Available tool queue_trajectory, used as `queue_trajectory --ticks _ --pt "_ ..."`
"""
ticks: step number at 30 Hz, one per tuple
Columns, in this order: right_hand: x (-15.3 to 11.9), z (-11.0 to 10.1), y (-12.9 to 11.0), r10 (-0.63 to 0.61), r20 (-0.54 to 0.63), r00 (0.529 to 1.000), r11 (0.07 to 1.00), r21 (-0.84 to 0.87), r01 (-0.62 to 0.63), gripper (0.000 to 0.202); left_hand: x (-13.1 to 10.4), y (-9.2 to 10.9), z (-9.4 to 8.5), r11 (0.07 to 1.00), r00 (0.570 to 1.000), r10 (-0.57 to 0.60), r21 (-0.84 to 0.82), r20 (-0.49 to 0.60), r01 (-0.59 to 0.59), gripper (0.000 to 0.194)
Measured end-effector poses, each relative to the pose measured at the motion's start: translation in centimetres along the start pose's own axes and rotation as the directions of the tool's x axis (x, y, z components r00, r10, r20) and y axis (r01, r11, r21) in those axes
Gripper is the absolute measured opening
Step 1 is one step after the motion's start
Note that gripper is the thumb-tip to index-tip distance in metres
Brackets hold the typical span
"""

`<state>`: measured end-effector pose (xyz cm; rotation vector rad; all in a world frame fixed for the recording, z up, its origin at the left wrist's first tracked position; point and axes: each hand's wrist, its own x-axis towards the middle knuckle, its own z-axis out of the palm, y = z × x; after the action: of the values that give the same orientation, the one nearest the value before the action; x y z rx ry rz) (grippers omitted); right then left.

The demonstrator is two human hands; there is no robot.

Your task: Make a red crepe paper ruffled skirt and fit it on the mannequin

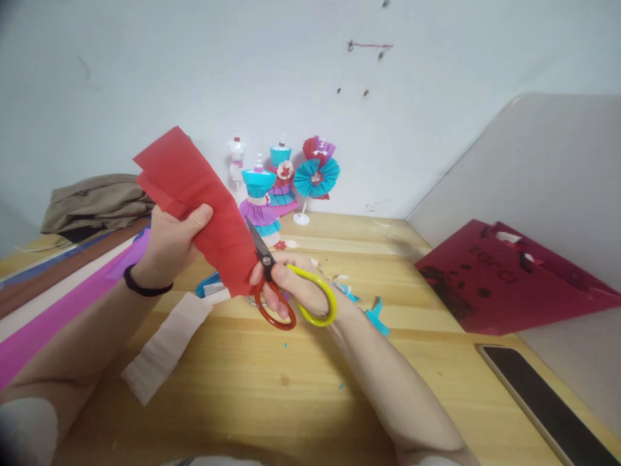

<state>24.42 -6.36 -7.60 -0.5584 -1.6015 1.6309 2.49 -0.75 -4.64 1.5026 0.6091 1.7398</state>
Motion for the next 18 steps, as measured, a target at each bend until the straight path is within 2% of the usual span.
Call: queue_trajectory --ticks 7,18 --pt "0.29 0.06 0.37 -0.041 -0.012 0.999 0.999 0.012 0.041 0.052 -0.02 -0.05 -0.05 0.997 1.0 0.006 0.075 -0.014 -0.005 0.033" --pt "0.18 0.43 0.29 -0.059 -0.022 0.998 0.997 0.042 0.06 0.041 -0.04 -0.12 -0.12 1.0 0.999 -0.013 0.027 -0.032 0.014 0.032"
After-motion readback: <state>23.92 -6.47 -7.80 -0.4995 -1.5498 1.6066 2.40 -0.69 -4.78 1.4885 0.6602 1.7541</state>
